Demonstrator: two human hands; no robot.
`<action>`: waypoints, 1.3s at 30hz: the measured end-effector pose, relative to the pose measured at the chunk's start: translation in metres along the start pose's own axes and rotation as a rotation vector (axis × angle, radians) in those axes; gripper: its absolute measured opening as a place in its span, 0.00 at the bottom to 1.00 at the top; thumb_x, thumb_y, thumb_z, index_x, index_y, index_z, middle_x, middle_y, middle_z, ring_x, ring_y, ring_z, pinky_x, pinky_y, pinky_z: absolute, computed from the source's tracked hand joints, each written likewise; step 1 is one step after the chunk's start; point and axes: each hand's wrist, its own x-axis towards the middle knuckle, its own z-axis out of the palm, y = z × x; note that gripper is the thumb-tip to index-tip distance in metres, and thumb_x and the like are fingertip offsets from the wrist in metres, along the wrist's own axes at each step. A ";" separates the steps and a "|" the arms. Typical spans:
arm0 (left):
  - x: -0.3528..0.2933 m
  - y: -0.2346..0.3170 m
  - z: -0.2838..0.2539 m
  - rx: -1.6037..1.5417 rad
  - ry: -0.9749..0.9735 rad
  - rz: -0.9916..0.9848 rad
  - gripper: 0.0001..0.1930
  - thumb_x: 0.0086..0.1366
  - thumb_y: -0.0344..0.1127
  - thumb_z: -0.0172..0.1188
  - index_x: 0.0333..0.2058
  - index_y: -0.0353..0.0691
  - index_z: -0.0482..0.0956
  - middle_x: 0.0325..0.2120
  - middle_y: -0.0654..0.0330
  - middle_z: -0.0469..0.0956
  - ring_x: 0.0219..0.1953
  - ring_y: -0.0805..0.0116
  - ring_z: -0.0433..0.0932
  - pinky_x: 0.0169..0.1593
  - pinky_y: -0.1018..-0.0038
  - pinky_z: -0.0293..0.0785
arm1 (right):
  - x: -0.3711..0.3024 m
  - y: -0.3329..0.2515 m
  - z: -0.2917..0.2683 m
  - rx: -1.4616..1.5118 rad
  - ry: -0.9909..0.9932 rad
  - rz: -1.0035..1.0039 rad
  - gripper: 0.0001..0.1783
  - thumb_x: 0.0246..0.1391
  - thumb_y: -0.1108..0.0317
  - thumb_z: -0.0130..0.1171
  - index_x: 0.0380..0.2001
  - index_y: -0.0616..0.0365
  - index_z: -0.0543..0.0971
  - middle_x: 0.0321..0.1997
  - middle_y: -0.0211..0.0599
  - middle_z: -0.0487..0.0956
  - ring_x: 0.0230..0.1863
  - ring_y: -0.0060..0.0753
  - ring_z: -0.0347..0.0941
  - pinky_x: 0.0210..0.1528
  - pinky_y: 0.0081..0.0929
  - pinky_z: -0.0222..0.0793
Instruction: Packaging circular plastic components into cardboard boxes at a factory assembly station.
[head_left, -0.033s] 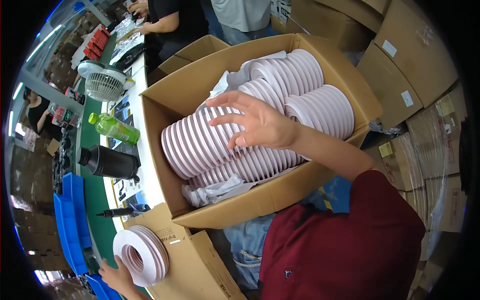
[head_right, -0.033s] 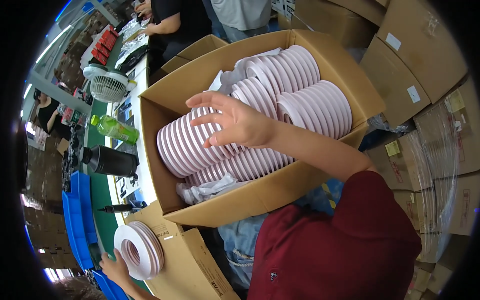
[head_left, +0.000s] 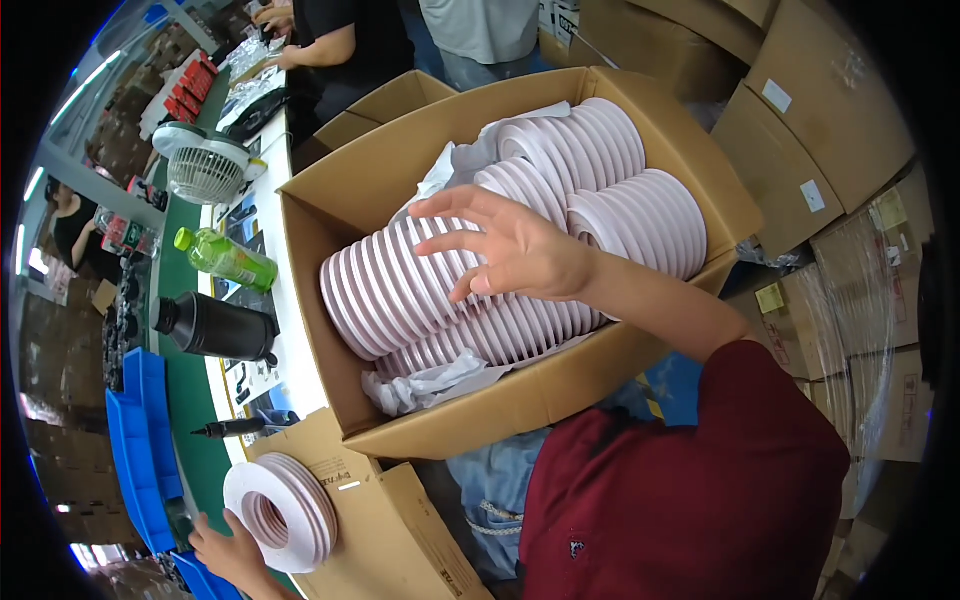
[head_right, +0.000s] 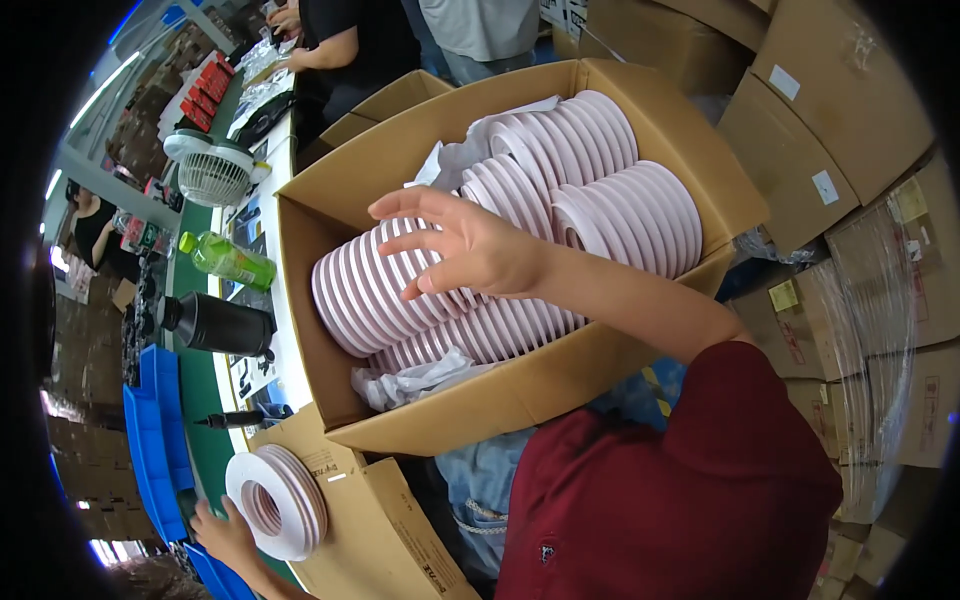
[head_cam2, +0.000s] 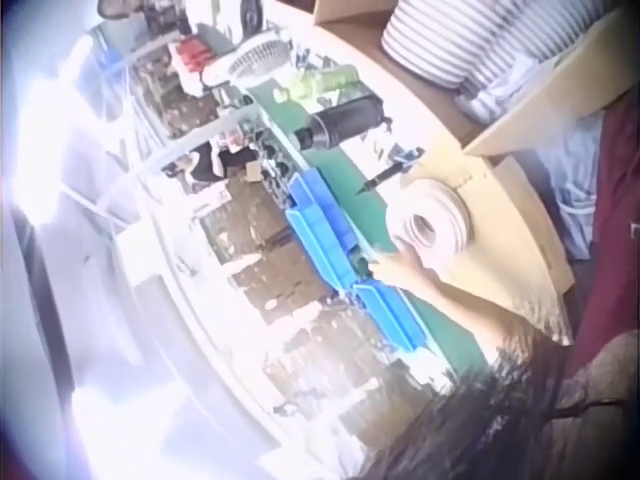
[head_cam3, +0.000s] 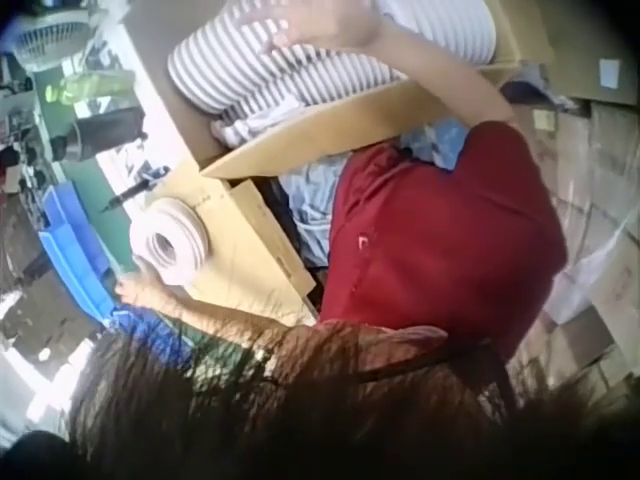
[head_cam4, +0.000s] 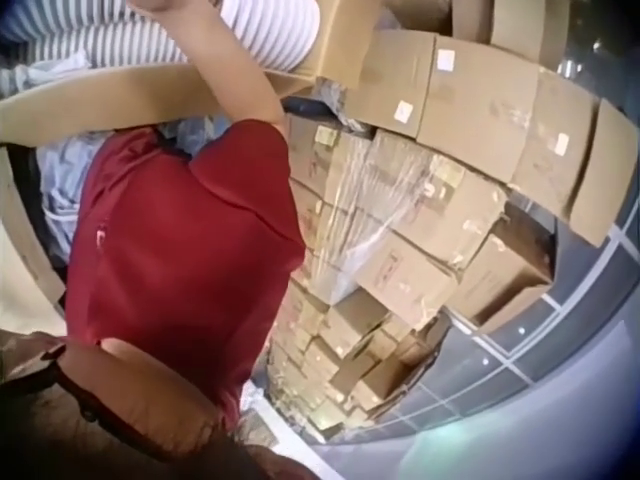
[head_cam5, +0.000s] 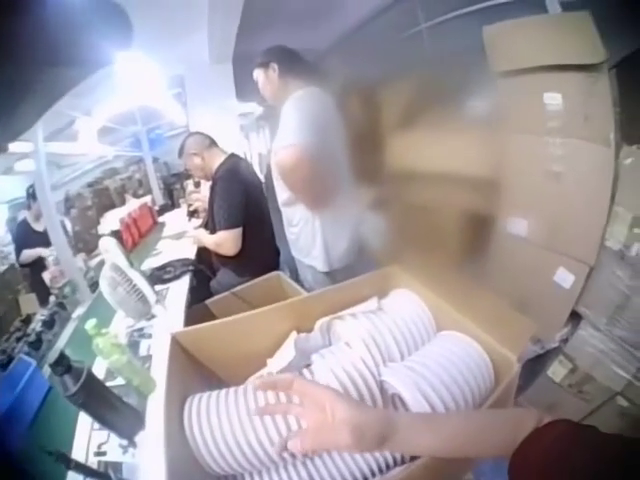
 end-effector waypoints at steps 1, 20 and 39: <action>0.000 0.013 -0.011 -0.045 0.091 0.112 0.25 0.64 0.44 0.61 0.55 0.35 0.74 0.53 0.43 0.72 0.55 0.42 0.71 0.54 0.55 0.70 | 0.001 0.002 0.001 0.034 -0.023 0.010 0.43 0.49 0.76 0.62 0.68 0.54 0.57 0.73 0.42 0.52 0.71 0.48 0.54 0.59 0.45 0.72; -0.063 0.328 -0.104 0.156 -0.359 1.126 0.16 0.60 0.41 0.62 0.40 0.33 0.81 0.47 0.49 0.78 0.48 0.56 0.78 0.61 0.54 0.65 | -0.004 -0.009 -0.011 0.631 0.094 -0.073 0.40 0.60 0.48 0.52 0.72 0.42 0.52 0.78 0.41 0.43 0.76 0.49 0.42 0.65 0.69 0.57; -0.030 0.307 -0.055 -0.337 0.431 1.139 0.06 0.62 0.32 0.58 0.27 0.39 0.79 0.22 0.56 0.79 0.22 0.58 0.77 0.50 0.60 0.73 | -0.003 -0.017 -0.014 0.469 -0.093 -0.222 0.48 0.57 0.42 0.57 0.74 0.38 0.47 0.79 0.36 0.32 0.78 0.53 0.23 0.60 0.75 0.62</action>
